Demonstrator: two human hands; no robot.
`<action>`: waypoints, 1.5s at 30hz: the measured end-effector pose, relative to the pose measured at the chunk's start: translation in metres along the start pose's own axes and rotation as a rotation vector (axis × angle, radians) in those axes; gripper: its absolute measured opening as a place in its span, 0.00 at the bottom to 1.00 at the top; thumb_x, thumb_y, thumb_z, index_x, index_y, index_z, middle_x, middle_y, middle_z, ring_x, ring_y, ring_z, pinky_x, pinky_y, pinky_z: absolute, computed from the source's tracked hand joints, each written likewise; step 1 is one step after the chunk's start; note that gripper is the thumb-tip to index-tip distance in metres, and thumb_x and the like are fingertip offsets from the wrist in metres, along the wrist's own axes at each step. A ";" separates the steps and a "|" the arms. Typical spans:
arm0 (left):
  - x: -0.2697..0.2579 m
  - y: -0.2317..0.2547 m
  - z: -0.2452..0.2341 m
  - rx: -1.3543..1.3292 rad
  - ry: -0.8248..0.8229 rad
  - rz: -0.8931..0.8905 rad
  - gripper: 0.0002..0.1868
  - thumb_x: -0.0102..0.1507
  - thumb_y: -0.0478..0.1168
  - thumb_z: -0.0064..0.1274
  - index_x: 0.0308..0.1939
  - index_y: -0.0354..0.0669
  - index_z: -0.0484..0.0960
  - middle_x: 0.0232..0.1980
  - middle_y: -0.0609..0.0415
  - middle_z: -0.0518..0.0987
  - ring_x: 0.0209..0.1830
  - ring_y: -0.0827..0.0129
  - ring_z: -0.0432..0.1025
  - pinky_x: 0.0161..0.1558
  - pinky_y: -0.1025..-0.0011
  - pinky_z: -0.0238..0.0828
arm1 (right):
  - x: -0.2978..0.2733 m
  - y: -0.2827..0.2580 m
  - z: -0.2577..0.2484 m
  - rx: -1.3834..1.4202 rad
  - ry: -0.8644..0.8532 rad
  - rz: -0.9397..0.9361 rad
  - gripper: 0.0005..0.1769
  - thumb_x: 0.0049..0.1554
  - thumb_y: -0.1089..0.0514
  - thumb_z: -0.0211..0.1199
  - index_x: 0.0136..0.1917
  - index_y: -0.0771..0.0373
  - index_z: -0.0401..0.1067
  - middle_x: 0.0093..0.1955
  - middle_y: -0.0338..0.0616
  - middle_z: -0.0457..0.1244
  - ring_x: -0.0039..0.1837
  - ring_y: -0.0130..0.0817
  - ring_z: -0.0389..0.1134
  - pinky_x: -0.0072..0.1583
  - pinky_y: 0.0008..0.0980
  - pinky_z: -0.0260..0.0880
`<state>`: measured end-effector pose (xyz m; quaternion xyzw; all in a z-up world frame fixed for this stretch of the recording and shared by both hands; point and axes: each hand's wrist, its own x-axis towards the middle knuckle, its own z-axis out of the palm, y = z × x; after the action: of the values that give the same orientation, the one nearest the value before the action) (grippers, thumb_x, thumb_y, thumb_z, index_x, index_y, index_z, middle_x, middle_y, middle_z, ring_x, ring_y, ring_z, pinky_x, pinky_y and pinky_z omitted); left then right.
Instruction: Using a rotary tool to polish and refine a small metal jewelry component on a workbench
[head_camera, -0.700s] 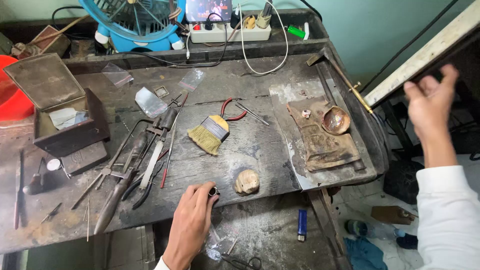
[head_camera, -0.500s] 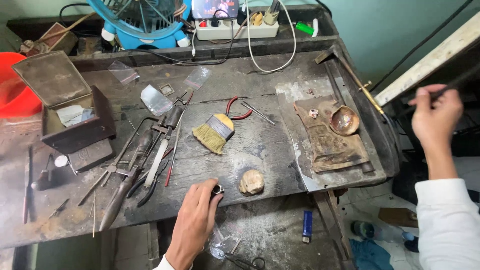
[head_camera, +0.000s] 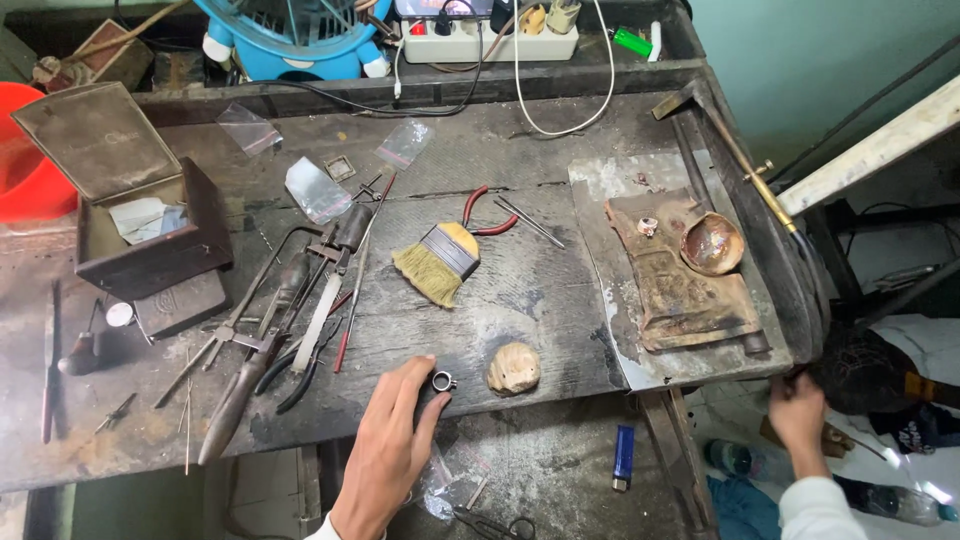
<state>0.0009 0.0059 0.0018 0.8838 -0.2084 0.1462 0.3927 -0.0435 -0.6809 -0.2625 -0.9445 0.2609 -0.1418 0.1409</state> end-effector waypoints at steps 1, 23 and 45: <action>0.000 0.000 0.000 0.000 -0.002 -0.002 0.22 0.67 0.35 0.54 0.63 0.31 0.70 0.59 0.43 0.76 0.55 0.55 0.73 0.58 0.61 0.70 | -0.012 0.021 0.006 -0.001 -0.003 0.000 0.11 0.67 0.55 0.61 0.54 0.67 0.73 0.46 0.63 0.69 0.55 0.67 0.71 0.54 0.56 0.66; -0.020 0.081 0.044 -1.186 -0.187 -0.590 0.28 0.58 0.27 0.63 0.61 0.37 0.72 0.54 0.39 0.83 0.46 0.63 0.83 0.52 0.73 0.84 | -0.157 -0.357 -0.211 1.559 -0.459 0.596 0.08 0.67 0.65 0.48 0.56 0.68 0.67 0.61 0.79 0.66 0.42 0.40 0.67 0.57 0.44 0.74; -0.032 0.057 0.059 -1.343 0.206 -0.613 0.06 0.62 0.30 0.62 0.41 0.33 0.81 0.48 0.42 0.86 0.50 0.64 0.81 0.56 0.69 0.80 | -0.140 -0.451 -0.190 0.240 -0.366 -1.072 0.21 0.55 0.57 0.67 0.61 0.62 0.73 0.55 0.44 0.69 0.53 0.39 0.70 0.58 0.40 0.71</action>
<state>-0.0491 -0.0648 -0.0144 0.4538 0.0408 -0.0464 0.8890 -0.0194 -0.2708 0.0383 -0.9312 -0.3004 -0.0562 0.1985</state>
